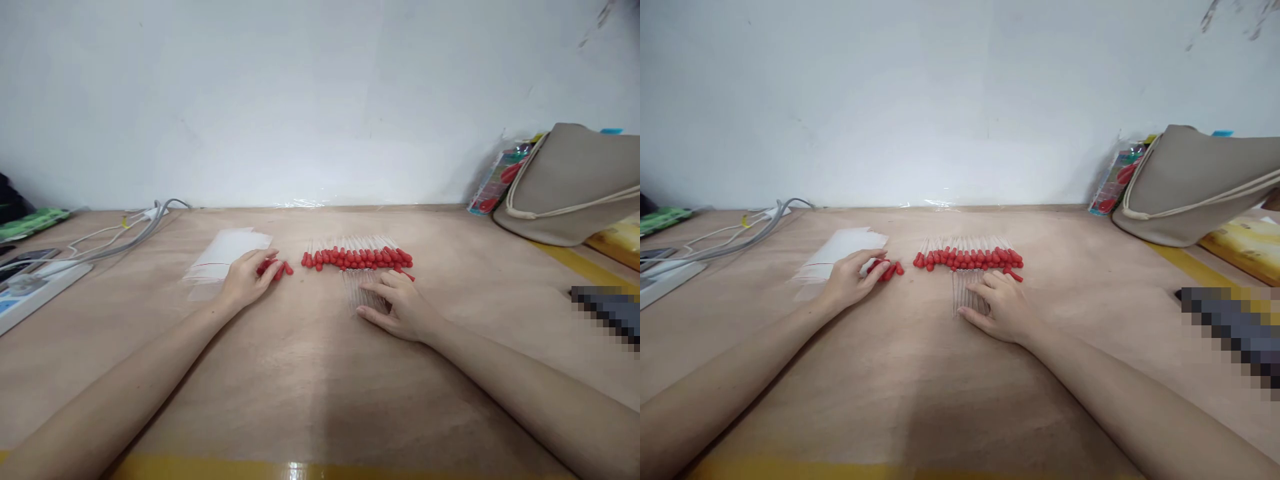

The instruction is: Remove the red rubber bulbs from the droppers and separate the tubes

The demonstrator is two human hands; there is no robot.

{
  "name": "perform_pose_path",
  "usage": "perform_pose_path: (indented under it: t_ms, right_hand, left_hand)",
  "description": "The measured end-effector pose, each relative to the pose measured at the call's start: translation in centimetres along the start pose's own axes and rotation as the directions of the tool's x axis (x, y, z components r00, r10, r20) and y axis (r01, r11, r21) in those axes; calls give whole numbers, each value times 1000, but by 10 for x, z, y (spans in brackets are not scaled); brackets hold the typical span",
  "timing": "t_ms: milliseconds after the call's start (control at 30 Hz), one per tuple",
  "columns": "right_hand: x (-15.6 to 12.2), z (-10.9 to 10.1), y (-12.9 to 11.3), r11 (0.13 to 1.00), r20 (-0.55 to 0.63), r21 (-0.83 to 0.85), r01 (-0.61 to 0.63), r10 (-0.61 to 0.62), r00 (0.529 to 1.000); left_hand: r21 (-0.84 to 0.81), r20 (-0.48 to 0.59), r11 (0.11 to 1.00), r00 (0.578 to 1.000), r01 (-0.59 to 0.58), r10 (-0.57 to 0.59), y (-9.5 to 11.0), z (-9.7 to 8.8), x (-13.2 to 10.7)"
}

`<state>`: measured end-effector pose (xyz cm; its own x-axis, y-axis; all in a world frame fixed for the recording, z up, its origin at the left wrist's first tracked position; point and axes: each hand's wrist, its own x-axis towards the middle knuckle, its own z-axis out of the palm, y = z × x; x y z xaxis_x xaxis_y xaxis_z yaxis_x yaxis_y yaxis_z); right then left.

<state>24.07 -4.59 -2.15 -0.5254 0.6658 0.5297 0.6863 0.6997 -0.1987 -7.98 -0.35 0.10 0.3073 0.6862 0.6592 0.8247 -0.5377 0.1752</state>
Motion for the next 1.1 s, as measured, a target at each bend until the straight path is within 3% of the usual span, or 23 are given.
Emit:
perform_pose_path:
  t_ms: [133, 333, 567, 700, 867, 1100]
  right_hand:
    - [1, 0, 0, 1000, -39, 2, -4, 4, 999]
    - [2, -2, -4, 998, -81, 46, -40, 44, 996]
    - [4, -1, 7, 927, -144, 276, -255, 303, 942]
    - [6, -1, 9, 925, -156, 269, -268, 316, 936]
    - [5, 2, 6, 946, -210, 256, -198, 255, 944]
    - [4, -1, -1, 977, -343, 182, -115, 172, 923]
  left_hand:
    - [53, -1, 997, 998, -60, 60, 11, -1, 3]
    - [234, 172, 962, 980, -142, 103, 42, 10, 18]
    - [320, 258, 908, 947, -272, 193, 46, 30, 33]
    - [245, 162, 930, 957, -274, 239, 39, 31, 31]
    - [-22, -44, 985, 984, -173, 172, 37, 17, 16]
    - [-178, -114, 960, 974, -214, 196, 50, -2, -22]
